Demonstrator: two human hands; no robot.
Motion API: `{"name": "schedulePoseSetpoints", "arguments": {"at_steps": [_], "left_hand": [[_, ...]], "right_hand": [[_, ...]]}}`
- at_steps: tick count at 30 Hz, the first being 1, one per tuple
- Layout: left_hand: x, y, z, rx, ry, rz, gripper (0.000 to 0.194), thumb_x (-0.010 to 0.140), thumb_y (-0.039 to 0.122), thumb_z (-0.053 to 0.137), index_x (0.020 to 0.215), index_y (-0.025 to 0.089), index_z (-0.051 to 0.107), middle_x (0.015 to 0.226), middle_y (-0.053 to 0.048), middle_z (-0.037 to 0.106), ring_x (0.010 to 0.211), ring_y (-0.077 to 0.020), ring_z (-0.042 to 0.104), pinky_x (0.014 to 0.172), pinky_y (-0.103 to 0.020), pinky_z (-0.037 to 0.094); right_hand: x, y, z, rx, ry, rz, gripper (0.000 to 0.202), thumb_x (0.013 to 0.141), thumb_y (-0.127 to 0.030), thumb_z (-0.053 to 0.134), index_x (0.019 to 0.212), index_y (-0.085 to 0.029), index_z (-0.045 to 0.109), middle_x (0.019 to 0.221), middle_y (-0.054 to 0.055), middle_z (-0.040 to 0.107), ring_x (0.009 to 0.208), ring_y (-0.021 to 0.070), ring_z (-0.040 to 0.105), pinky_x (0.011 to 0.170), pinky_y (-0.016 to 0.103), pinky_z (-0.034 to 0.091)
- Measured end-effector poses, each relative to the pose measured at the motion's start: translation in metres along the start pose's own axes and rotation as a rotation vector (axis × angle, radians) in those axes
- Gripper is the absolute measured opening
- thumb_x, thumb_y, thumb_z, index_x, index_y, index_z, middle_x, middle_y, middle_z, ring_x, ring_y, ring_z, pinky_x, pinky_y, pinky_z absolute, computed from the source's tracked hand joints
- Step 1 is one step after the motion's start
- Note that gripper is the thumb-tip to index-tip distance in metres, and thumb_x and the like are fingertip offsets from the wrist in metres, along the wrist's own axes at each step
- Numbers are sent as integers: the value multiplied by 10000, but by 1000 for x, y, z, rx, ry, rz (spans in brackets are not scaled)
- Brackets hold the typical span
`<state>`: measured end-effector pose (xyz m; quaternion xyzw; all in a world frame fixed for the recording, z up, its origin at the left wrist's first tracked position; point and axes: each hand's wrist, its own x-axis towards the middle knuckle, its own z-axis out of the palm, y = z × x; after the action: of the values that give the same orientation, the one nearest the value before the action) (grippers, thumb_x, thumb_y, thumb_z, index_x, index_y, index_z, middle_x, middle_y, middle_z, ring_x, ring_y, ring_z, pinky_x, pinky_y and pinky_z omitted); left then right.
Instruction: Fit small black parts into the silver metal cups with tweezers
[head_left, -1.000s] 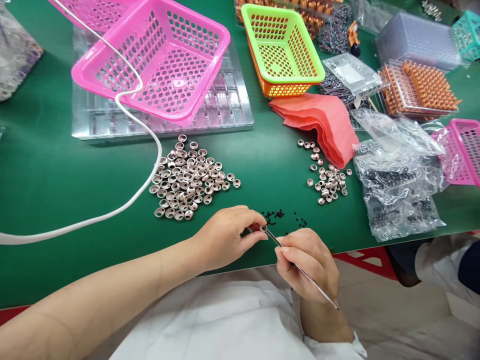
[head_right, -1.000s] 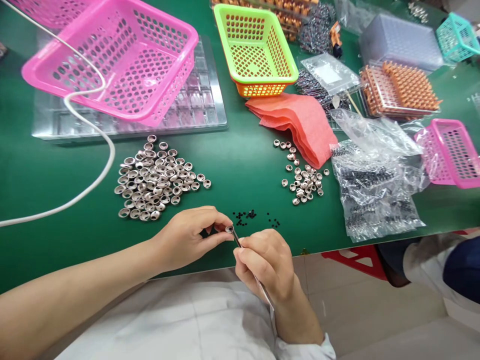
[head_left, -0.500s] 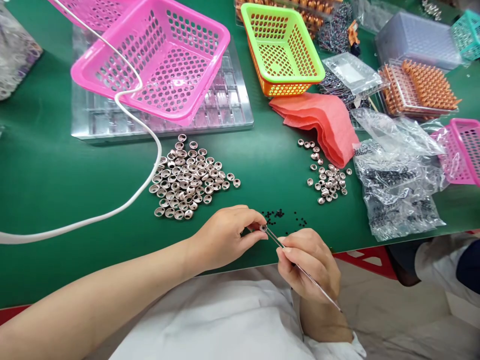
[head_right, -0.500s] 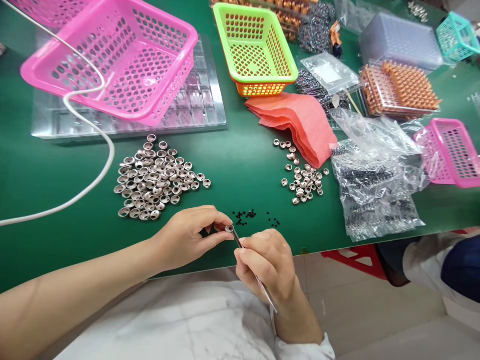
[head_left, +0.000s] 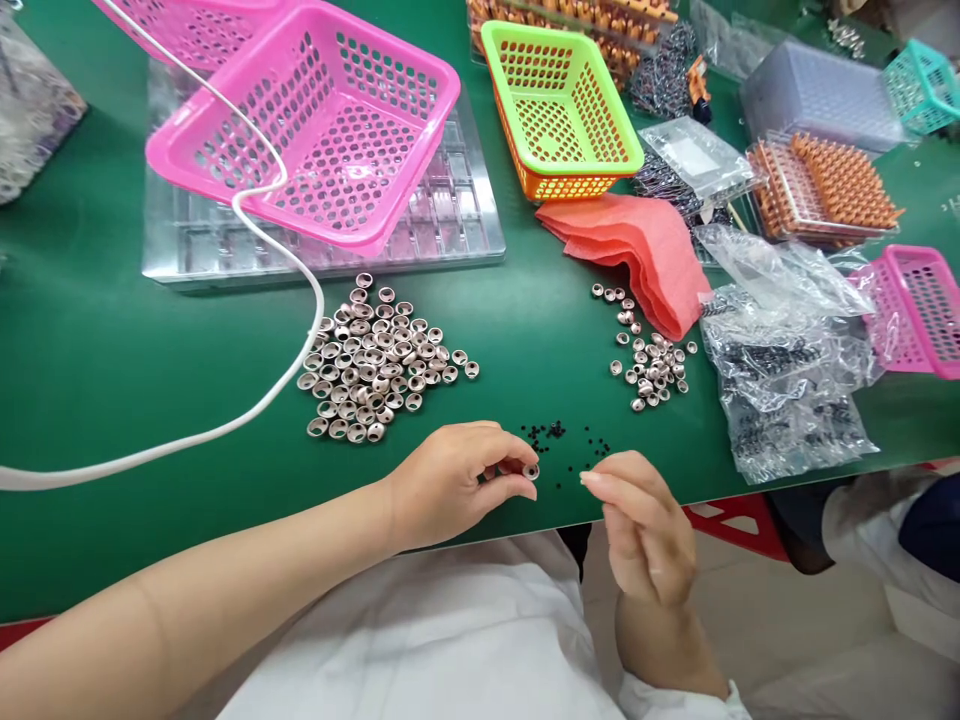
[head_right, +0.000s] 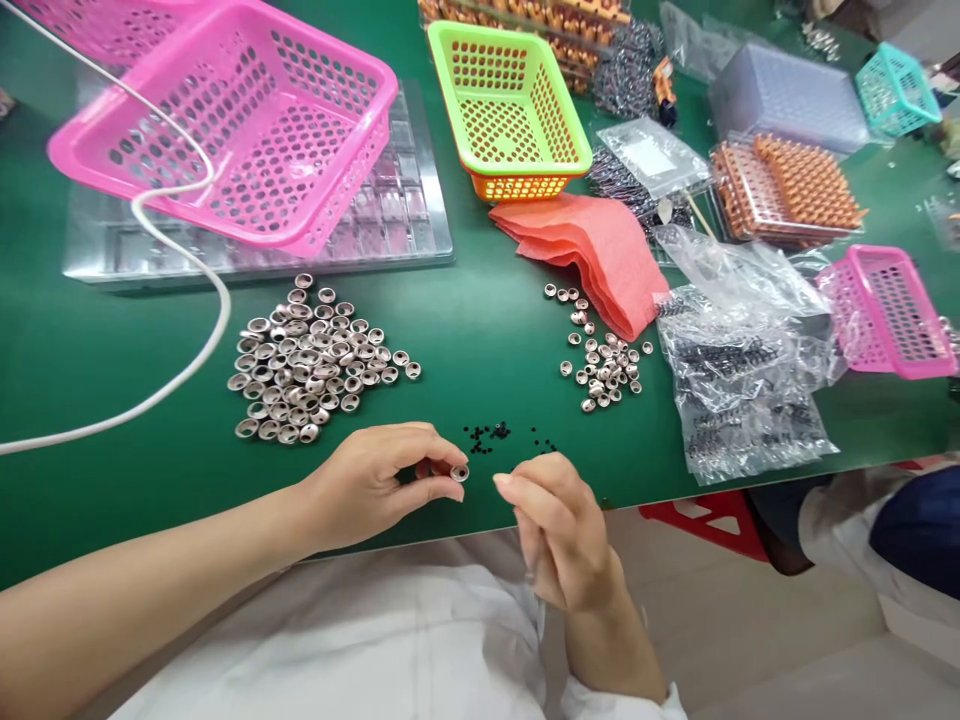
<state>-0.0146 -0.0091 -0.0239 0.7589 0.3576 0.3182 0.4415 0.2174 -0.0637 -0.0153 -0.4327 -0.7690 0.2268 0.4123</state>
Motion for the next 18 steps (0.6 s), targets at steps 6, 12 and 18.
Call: {"name": "schedulePoseSetpoints", "arguments": {"at_steps": [6, 12, 18], "left_hand": [[-1, -3, 0, -51, -52, 114, 108, 891, 229, 748, 944, 143, 708, 736, -8, 739, 665, -121, 656, 639, -191, 509], [-2, -2, 1, -75, -101, 143, 115, 943, 267, 686, 938, 152, 691, 726, -15, 748, 653, -129, 635, 654, -218, 510], [-3, 0, 1, -74, -108, 158, 84, 962, 220, 649, 928, 151, 682, 729, -12, 750, 647, -127, 631, 649, -215, 503]], "right_hand": [[2, 14, 6, -143, -238, -253, 378, 896, -69, 628, 1259, -170, 605, 923, 67, 666, 767, 168, 564, 664, 326, 513], [5, 15, 3, -209, -302, -403, 293, 922, -71, 569, 1210, -73, 625, 943, 108, 694, 843, 206, 593, 682, 366, 522], [12, 10, 3, -262, -301, -492, 228, 945, -90, 528, 1137, -52, 646, 933, 112, 694, 823, 204, 617, 626, 363, 520]]}}
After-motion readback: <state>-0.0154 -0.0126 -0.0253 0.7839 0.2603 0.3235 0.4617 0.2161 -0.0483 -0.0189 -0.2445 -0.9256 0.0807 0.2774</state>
